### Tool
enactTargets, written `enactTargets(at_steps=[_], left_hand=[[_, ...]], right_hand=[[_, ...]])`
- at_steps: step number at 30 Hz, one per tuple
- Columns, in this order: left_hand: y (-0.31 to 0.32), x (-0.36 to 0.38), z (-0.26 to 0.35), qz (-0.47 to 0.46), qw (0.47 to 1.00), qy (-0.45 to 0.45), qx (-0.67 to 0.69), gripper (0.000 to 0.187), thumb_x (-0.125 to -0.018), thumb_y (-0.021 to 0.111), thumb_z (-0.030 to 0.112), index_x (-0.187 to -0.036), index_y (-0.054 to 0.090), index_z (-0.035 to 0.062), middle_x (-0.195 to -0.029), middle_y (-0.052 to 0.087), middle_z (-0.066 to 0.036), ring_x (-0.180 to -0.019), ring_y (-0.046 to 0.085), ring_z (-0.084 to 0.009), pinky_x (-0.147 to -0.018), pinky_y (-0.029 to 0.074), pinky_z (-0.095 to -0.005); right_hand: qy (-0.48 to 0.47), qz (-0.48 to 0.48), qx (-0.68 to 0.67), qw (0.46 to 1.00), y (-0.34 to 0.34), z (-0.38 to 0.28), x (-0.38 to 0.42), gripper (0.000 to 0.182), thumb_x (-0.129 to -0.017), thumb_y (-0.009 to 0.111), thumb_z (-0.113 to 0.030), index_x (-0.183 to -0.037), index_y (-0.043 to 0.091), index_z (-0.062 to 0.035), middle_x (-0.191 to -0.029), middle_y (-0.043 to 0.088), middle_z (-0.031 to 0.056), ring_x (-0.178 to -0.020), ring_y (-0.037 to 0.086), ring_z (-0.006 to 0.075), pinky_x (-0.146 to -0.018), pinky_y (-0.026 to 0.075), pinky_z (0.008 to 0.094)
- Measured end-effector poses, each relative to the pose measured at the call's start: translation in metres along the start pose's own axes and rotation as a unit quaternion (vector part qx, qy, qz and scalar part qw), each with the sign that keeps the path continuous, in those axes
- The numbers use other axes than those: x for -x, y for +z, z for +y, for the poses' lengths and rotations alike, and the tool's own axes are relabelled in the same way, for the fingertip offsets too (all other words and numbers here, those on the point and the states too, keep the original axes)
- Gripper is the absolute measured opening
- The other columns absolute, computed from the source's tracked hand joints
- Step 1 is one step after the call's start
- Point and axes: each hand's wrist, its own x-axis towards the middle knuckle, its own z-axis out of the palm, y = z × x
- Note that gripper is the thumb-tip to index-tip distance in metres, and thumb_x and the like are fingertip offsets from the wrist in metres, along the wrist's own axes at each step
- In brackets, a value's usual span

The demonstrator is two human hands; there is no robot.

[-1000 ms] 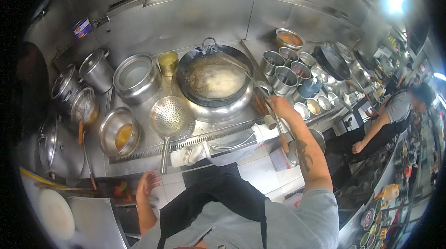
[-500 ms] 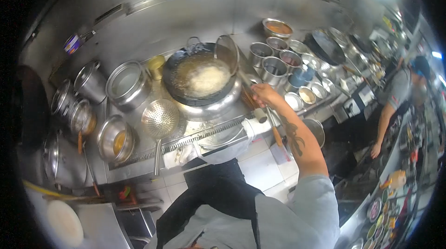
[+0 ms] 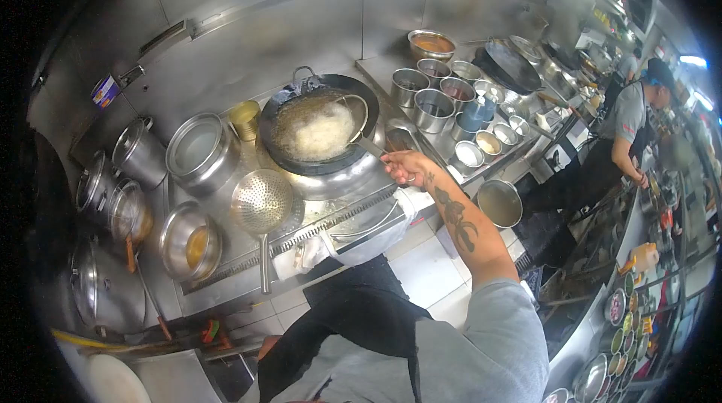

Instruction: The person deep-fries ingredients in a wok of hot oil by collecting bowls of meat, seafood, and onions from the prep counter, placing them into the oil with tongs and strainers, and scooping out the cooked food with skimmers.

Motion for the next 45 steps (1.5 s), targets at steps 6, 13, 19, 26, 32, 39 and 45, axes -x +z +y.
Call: enactTargets(at_steps=[6,13,19,26,32,39,45], left_hand=[[-0.017,0.013,-0.016,-0.006,0.999,0.032,-0.012,0.014,-0.087,0.056,0.018,-0.092,0.06,0.0054,-0.086,0.062,-0.006,-0.072,0.06,-0.0176,-0.06,0.048,-0.0326],[-0.025,0.019,-0.063,0.001,1.0,-0.016,-0.005,0.018,-0.088,0.053,0.02,-0.096,0.059,0.0048,-0.091,0.062,-0.007,-0.076,0.061,-0.0189,-0.063,0.049,-0.0329],[-0.024,0.018,-0.073,0.002,0.999,-0.014,0.031,0.021,-0.089,0.051,0.021,-0.099,0.058,0.0043,-0.094,0.062,-0.008,-0.078,0.061,-0.0201,-0.065,0.049,-0.0331],[-0.019,0.016,-0.076,-0.006,0.999,-0.007,0.052,0.024,-0.091,0.049,0.023,-0.103,0.057,0.0037,-0.098,0.063,-0.01,-0.082,0.062,-0.0214,-0.068,0.05,-0.0334],[-0.019,0.008,-0.06,-0.024,0.996,0.012,0.082,0.028,-0.092,0.046,0.025,-0.106,0.056,0.0032,-0.102,0.063,-0.011,-0.084,0.062,-0.0226,-0.07,0.051,-0.0336],[-0.013,0.016,0.067,-0.187,0.902,0.207,0.33,0.036,-0.094,0.046,0.032,-0.114,0.052,0.0022,-0.115,0.06,-0.015,-0.095,0.062,-0.0261,-0.078,0.052,-0.0372],[0.035,0.081,0.2,-0.289,0.886,0.225,0.284,0.037,-0.095,0.047,0.032,-0.116,0.051,0.0024,-0.111,0.061,-0.017,-0.092,0.063,-0.0269,-0.077,0.053,-0.0398]], right_hand=[[0.01,-0.001,-0.028,1.0,0.022,0.007,-0.006,0.016,-0.097,0.044,-0.014,-0.106,0.052,-0.0028,-0.073,0.055,0.0055,-0.045,0.038,0.0069,-0.033,0.034,0.02],[0.011,-0.012,-0.058,0.998,0.038,0.02,-0.027,0.018,-0.097,0.044,-0.015,-0.11,0.05,-0.0043,-0.074,0.055,0.0046,-0.045,0.039,0.0059,-0.034,0.032,0.0189],[-0.026,-0.024,-0.053,0.998,0.048,0.015,-0.014,0.019,-0.097,0.044,-0.017,-0.11,0.051,-0.005,-0.074,0.054,0.0058,-0.045,0.038,0.006,-0.033,0.031,0.0191],[-0.067,0.044,0.087,0.993,0.063,-0.004,0.007,0.022,-0.097,0.045,-0.019,-0.11,0.051,-0.0029,-0.071,0.053,0.0049,-0.043,0.038,0.0077,-0.033,0.034,0.0226],[-0.077,0.114,0.225,0.965,0.082,-0.007,0.018,0.026,-0.096,0.045,-0.017,-0.118,0.051,-0.0026,-0.065,0.053,0.0032,-0.04,0.041,0.0084,-0.032,0.034,0.0237],[-0.171,0.125,0.551,0.807,0.058,0.005,-0.009,0.028,-0.092,0.051,-0.018,-0.113,0.059,-0.0004,-0.071,0.061,0.0107,-0.053,0.055,0.0189,-0.049,0.046,0.0331],[-0.279,0.117,0.687,0.66,0.069,0.018,-0.01,0.027,-0.088,0.053,-0.017,-0.108,0.063,-0.0022,-0.093,0.063,0.0258,-0.087,0.061,0.0414,-0.08,0.047,0.0446]])
